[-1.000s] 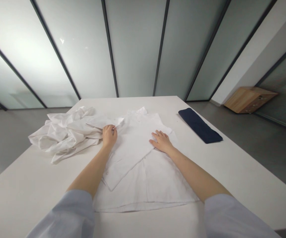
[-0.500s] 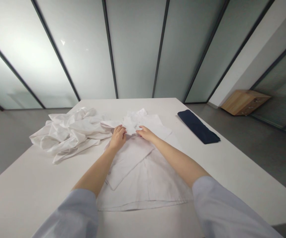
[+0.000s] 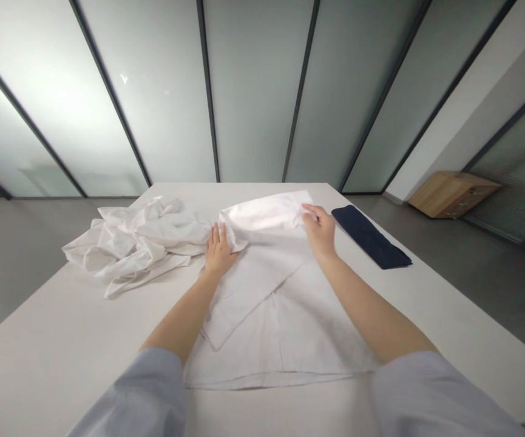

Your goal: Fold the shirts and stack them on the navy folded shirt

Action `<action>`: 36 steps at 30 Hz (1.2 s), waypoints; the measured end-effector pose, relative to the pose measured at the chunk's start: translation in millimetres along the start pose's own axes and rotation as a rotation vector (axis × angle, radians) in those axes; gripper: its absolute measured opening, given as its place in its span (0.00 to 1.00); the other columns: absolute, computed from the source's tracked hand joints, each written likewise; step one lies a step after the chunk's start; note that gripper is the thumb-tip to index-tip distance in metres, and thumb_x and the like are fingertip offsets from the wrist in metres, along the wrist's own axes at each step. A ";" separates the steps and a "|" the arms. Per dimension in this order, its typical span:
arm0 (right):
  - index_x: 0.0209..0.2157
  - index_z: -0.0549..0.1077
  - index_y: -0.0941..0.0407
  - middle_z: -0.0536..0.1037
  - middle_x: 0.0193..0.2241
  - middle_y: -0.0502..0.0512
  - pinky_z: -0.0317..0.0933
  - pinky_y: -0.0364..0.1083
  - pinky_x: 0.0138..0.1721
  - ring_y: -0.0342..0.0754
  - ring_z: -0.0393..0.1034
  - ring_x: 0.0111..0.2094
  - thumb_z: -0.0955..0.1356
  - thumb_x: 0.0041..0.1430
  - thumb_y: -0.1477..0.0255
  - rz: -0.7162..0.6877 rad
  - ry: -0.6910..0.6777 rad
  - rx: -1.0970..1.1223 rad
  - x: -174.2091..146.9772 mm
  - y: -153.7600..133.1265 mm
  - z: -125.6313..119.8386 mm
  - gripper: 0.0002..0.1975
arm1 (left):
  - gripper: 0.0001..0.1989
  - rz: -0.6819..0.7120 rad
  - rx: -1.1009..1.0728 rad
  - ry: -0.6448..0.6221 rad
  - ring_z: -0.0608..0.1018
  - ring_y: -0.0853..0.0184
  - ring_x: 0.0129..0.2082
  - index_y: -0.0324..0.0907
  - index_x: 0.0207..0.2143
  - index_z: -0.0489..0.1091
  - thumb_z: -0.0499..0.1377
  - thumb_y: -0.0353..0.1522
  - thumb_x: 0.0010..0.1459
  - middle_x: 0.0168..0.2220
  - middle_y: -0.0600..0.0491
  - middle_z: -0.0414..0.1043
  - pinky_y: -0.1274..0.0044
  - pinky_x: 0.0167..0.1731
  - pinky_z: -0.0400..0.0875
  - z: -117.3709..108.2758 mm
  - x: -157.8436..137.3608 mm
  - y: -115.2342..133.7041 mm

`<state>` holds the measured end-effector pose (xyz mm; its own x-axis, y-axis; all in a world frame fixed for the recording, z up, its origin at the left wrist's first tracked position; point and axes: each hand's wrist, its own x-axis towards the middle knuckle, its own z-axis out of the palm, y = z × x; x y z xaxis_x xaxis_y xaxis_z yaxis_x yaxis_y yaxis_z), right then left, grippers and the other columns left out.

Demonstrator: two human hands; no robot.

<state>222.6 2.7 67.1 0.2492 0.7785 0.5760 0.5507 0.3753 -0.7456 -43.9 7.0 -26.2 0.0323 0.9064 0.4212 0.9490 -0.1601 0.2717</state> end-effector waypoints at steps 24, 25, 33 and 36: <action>0.42 0.74 0.57 0.78 0.42 0.61 0.60 0.52 0.50 0.55 0.69 0.46 0.62 0.54 0.68 -0.138 -0.231 -0.505 -36.4 113.5 -104.8 0.17 | 0.22 -0.142 -0.235 0.064 0.74 0.61 0.47 0.40 0.39 0.76 0.49 0.20 0.45 0.45 0.48 0.74 0.72 0.52 0.66 -2.1 11.9 -22.2; 0.44 0.74 0.57 0.77 0.44 0.61 0.59 0.51 0.51 0.55 0.68 0.48 0.62 0.54 0.67 -0.139 -0.338 -0.527 -35.0 108.5 -92.0 0.18 | 0.20 -0.186 -0.238 0.053 0.75 0.62 0.46 0.40 0.38 0.76 0.50 0.21 0.45 0.43 0.48 0.74 0.73 0.50 0.67 -2.7 12.5 -24.1; 0.44 0.75 0.56 0.79 0.42 0.61 0.58 0.46 0.41 0.54 0.72 0.43 0.65 0.53 0.72 -0.072 -0.914 -0.894 -30.2 56.2 -18.7 0.15 | 0.14 -0.245 -0.127 -0.106 0.75 0.61 0.41 0.42 0.37 0.71 0.55 0.23 0.48 0.41 0.48 0.72 0.73 0.43 0.68 -6.4 12.9 -21.4; 0.41 0.74 0.56 0.80 0.37 0.60 0.56 0.46 0.38 0.53 0.72 0.39 0.62 0.56 0.75 -0.132 -0.683 -0.955 -26.7 34.9 -20.2 0.13 | 0.12 -0.270 -0.092 -0.074 0.75 0.60 0.42 0.42 0.37 0.69 0.56 0.23 0.48 0.39 0.48 0.72 0.73 0.42 0.67 -5.3 14.3 -22.3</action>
<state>251.3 -15.1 32.5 -0.1722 0.9783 0.1154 0.9850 0.1703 0.0260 -66.3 21.4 -21.7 -0.1910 0.9467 0.2595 0.8941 0.0586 0.4441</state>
